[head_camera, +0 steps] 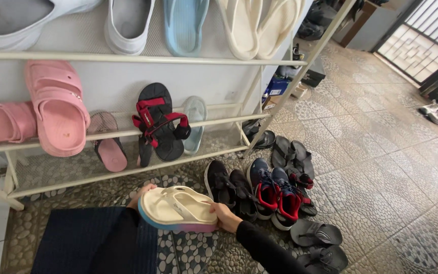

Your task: The person gathers shoes from the floor and places them on a multi-tier shoe rack. They pair and align various shoes and sandals, organizing them by type and color across the shelves.

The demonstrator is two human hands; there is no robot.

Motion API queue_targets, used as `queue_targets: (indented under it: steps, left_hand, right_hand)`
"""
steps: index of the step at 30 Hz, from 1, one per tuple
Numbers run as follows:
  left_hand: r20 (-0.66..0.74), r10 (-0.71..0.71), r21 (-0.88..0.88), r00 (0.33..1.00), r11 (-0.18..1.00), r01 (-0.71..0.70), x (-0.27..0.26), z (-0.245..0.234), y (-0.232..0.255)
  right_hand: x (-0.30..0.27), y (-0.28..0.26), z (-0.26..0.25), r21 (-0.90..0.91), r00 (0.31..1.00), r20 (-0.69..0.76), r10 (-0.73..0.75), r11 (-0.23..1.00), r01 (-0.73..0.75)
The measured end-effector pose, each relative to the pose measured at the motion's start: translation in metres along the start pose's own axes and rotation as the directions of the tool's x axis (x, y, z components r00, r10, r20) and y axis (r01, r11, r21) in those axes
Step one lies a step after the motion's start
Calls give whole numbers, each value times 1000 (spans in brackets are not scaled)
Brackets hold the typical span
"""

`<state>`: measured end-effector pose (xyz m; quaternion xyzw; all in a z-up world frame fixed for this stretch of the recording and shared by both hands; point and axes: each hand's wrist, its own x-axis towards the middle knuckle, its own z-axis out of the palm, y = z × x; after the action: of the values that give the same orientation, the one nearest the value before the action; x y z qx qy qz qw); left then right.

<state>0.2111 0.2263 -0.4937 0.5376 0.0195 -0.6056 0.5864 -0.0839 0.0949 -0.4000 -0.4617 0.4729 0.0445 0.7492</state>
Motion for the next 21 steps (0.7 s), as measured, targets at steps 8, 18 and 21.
queue_targets:
  steps: [8,18,21]
  left_hand:
    - [-99,-82,-564,992,826,11,-39,42,-10]
    - [-648,32,208,761,968,137,-77,67,-30]
    - [-636,64,280,769,948,153,-49,41,-52]
  right_hand:
    - [56,58,47,156,964,-265,-22,986,65]
    - [89,147,116,-30,998,-34,-43,999,42]
    - [90,147,114,-32,999,-49,10,999,-11]
